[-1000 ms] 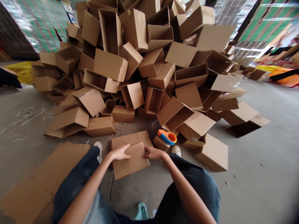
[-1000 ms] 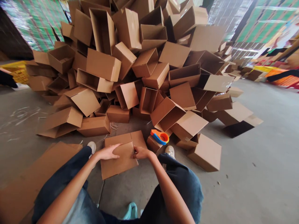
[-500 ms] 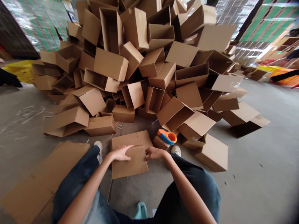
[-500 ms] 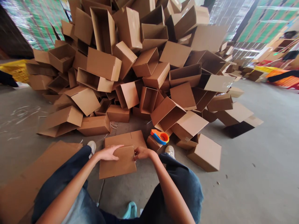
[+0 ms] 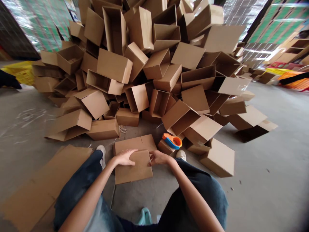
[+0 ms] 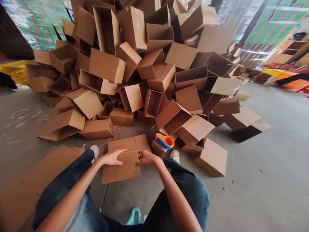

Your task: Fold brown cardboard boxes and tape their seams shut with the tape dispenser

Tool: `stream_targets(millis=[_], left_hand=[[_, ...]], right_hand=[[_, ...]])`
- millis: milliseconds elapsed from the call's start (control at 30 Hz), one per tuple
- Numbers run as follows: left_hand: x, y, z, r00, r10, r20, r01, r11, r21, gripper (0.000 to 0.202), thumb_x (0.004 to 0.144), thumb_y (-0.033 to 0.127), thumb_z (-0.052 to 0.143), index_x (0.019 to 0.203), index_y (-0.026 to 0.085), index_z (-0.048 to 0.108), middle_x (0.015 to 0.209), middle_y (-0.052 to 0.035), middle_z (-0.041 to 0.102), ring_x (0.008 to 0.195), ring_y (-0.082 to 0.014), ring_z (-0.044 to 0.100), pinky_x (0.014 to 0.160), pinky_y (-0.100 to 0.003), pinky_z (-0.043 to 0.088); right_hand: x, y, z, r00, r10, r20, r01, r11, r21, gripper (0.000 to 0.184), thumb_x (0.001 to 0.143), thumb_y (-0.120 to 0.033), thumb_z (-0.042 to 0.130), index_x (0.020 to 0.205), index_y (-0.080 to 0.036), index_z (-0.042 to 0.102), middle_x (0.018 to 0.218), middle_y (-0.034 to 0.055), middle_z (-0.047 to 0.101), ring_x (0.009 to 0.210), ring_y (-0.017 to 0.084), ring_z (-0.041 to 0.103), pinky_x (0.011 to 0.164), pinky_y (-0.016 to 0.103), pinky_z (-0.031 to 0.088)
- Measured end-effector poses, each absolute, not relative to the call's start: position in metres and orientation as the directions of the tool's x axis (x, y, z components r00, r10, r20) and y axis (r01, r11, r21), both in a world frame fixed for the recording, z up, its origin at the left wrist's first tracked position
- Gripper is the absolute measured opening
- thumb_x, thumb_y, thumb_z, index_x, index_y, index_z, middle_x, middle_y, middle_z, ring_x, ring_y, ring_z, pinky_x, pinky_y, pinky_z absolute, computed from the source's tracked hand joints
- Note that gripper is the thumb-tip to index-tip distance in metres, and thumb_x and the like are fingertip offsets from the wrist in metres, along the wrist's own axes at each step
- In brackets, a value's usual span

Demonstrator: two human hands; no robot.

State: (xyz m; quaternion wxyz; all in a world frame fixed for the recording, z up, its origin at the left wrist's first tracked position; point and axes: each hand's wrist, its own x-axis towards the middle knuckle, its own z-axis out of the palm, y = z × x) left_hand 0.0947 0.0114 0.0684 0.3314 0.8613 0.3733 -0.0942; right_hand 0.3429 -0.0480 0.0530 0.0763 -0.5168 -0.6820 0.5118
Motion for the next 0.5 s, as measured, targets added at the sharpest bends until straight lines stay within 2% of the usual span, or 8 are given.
stream_targets(millis=[233, 367, 500], left_hand=[[0.0953, 0.0110, 0.0690, 0.702, 0.584, -0.407, 0.707, -0.502, 0.499, 0.080, 0.065, 0.038, 0.063, 0.139, 0.024, 0.035, 0.142, -0.0072, 0.041, 0.128, -0.0241, 0.040, 0.105, -0.035, 0.030], [0.0963, 0.0121, 0.0670, 0.702, 0.589, -0.401, 0.706, -0.501, 0.500, 0.079, 0.066, 0.039, 0.064, 0.138, 0.024, 0.035, 0.142, -0.0076, 0.041, 0.127, -0.0246, 0.041, 0.105, -0.036, 0.031], [0.0987, 0.0128, 0.0668, 0.695, 0.592, -0.408, 0.714, -0.498, 0.492, 0.079, 0.066, 0.041, 0.063, 0.138, 0.023, 0.036, 0.142, -0.0085, 0.041, 0.128, -0.0252, 0.040, 0.105, -0.037, 0.030]], right_hand=[[0.3398, -0.0494, 0.0544, -0.407, 0.792, -0.455, 0.662, -0.087, -0.745, 0.078, 0.059, -0.027, 0.076, 0.130, -0.018, 0.045, 0.095, 0.0061, 0.071, 0.087, 0.021, 0.066, 0.072, 0.025, 0.046], [0.3367, -0.0513, 0.0533, -0.369, 0.805, -0.465, 0.679, -0.108, -0.726, 0.099, 0.058, -0.028, 0.077, 0.142, -0.017, 0.025, 0.103, 0.0093, 0.068, 0.089, 0.020, 0.065, 0.079, 0.027, 0.046], [0.3332, -0.0534, 0.0509, -0.334, 0.819, -0.466, 0.719, -0.099, -0.688, 0.115, 0.057, -0.032, 0.079, 0.147, -0.014, 0.008, 0.108, 0.0122, 0.065, 0.087, 0.020, 0.065, 0.083, 0.030, 0.045]])
